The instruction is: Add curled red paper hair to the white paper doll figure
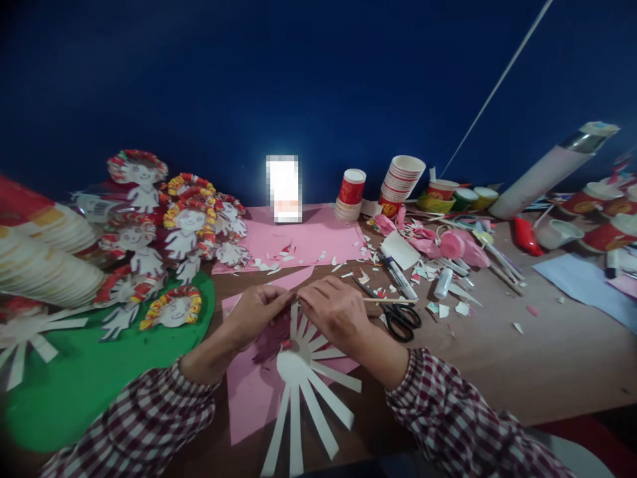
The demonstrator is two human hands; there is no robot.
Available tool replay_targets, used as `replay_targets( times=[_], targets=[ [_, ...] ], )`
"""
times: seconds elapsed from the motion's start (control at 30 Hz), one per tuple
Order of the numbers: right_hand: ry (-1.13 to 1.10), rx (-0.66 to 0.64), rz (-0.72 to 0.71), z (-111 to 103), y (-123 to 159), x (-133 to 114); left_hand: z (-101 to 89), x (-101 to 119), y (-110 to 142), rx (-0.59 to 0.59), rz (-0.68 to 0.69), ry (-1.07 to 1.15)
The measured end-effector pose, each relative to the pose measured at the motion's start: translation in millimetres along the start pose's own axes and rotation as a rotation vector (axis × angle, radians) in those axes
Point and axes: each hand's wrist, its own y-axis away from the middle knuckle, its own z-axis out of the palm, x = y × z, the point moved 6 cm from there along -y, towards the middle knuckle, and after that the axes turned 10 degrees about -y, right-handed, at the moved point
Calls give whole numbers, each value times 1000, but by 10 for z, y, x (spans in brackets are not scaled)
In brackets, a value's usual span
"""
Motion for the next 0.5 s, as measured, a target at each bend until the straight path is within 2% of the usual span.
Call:
replay_targets(
  times=[0.23, 0.5],
  targets=[
    [32, -19, 44, 27, -5, 21, -22, 30, -1, 24, 35, -46],
    [37, -50, 44, 60, 17, 59, -23, -32, -31, 43, 27, -2]
  ],
)
